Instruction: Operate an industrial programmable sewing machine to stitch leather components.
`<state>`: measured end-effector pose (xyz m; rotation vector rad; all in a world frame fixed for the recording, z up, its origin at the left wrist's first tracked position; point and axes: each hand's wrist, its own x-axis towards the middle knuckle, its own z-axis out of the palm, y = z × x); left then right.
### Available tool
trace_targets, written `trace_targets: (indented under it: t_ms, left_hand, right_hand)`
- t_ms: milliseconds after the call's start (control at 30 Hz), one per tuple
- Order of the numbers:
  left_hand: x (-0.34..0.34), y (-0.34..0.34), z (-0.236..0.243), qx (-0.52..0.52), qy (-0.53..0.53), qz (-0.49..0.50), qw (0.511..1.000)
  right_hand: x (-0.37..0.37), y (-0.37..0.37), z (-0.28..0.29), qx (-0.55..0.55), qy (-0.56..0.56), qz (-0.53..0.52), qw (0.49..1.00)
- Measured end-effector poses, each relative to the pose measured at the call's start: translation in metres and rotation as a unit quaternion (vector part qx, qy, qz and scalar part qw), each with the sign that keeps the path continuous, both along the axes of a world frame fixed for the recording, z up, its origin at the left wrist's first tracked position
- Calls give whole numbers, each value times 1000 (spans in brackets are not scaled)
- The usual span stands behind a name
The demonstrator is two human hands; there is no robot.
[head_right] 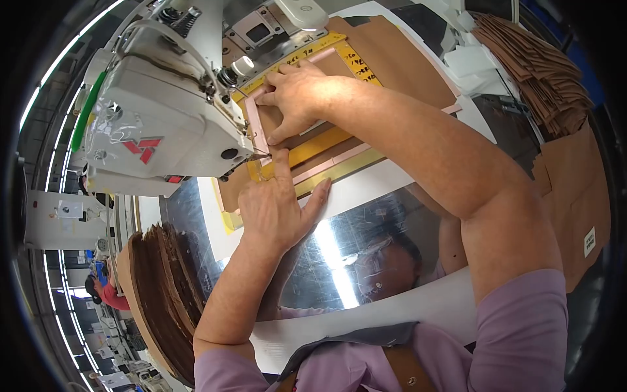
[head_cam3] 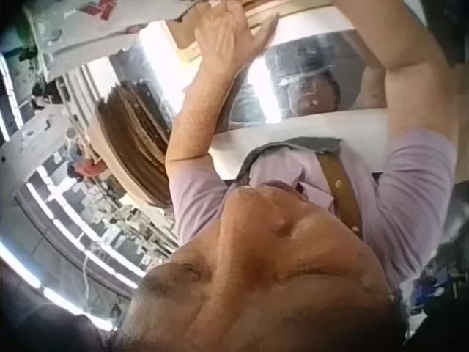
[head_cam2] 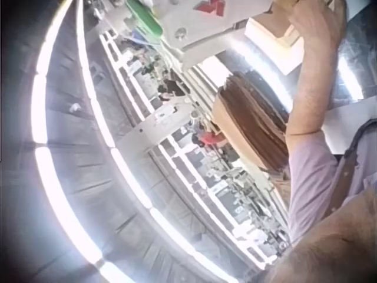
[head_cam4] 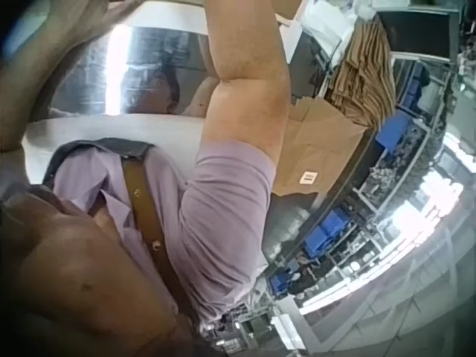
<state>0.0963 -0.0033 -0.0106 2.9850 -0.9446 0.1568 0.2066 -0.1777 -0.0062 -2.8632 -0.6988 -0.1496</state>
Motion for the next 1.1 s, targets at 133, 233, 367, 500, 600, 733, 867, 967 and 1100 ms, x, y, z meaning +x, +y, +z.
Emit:
trace_targets:
  t_ms: [133,233,367,500,600,733,867,967,1100]
  left_hand:
    - [8,3,-10,-9,-57,-27,998]
    - [7,2,-7,22,-33,-25,999]
    - [6,3,-5,2,-30,-17,999]
    - [4,2,-8,-32,-43,-39,998]
    - [7,4,-7,-4,-48,-28,998]
    - [1,8,-1,-29,-13,-26,999]
    - [-4,14,-4,-36,-48,-58,997]
    - [-10,28,-3,-84,-56,-69,993]
    - [-18,44,0,-91,-37,-80,992]
  right_hand:
    - [4,4,4,-32,35,-19,999]
    - [4,5,6,-32,41,-20,998]
    - [3,10,14,-73,68,-31,995]
    - [3,5,12,-64,58,-22,996]
    - [4,4,10,-15,49,-13,999]
    - [6,5,11,3,56,-16,998]
    - [7,5,1,30,37,9,999]
    - [0,3,0,42,36,15,998]
    - [-10,0,-5,59,19,36,997]
